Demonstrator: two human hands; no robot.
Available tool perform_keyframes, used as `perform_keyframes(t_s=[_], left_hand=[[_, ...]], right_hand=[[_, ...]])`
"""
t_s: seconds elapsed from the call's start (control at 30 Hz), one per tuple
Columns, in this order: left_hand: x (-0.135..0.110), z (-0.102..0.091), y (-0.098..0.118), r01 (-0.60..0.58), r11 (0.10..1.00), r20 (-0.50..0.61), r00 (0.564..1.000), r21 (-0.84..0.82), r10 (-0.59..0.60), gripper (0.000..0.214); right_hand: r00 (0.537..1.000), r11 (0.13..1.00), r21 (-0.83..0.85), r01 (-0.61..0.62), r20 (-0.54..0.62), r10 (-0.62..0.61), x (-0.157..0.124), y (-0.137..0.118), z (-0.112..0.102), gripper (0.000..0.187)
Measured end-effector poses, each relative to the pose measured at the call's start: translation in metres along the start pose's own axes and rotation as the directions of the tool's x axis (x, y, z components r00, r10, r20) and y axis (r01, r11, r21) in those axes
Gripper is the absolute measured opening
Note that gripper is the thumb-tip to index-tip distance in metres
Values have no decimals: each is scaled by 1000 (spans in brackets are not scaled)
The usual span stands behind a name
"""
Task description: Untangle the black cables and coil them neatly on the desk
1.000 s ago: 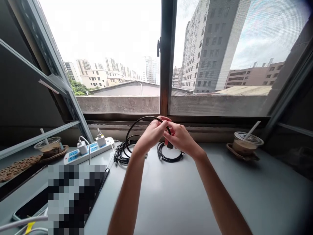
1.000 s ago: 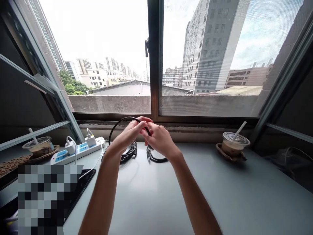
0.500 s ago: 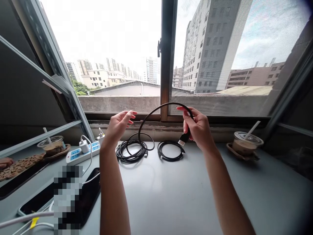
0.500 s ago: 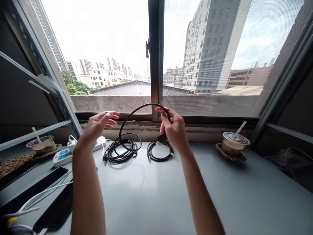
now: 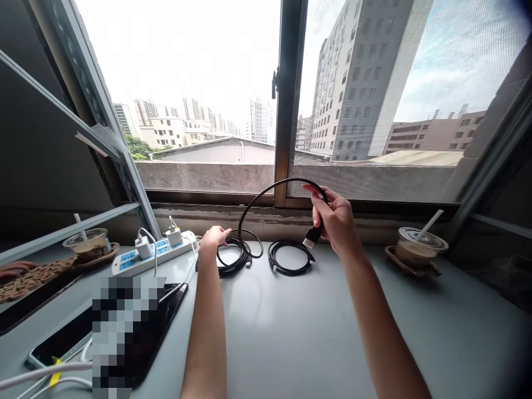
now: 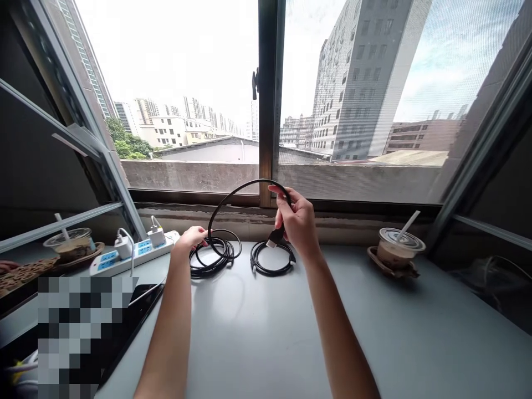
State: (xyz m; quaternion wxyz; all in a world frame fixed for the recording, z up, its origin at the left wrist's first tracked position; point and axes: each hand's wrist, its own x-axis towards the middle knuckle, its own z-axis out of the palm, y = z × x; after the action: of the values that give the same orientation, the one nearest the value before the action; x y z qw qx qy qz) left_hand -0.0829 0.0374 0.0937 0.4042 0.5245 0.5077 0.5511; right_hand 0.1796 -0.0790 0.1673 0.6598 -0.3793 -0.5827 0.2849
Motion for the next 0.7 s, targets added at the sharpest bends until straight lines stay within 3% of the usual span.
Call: perform_keyframes(t_s=[0.1,0.2,0.3,0.4,0.47,0.57,0.63,0.7], left_hand=[[-2,-1,10,83,995,-16,997,62,-82,34],[-8,4,30,72,997,-37,997,28,-71,43],[-17,17,51,19,999,-59,998,-31,-21,50],[-27,29,68,-126,988,-66,990,-92,121,52],[-36,36,77,-276,956,-74,960,-98,269,51],[-53,44,91,-475,880,-10,880,-5,475,54],[-67,50,100,-577,812,75,817,87,572,56],[-82,58,109,-651,739,101,759,174,644,57]], right_hand=[[998,993,-112,24,58,-18,-2,1,0,32],[977,971,-233,50,215,2,-4,4,2,30],[924,934,-346,94,379,48,-6,10,10,28],[912,879,-460,123,402,83,-8,19,22,35],[920,849,-515,113,377,106,-10,25,30,50],[931,841,-533,89,344,120,-11,32,38,72],[931,868,-492,64,343,126,-10,34,39,73],[932,914,-404,31,342,120,-9,34,38,62]])
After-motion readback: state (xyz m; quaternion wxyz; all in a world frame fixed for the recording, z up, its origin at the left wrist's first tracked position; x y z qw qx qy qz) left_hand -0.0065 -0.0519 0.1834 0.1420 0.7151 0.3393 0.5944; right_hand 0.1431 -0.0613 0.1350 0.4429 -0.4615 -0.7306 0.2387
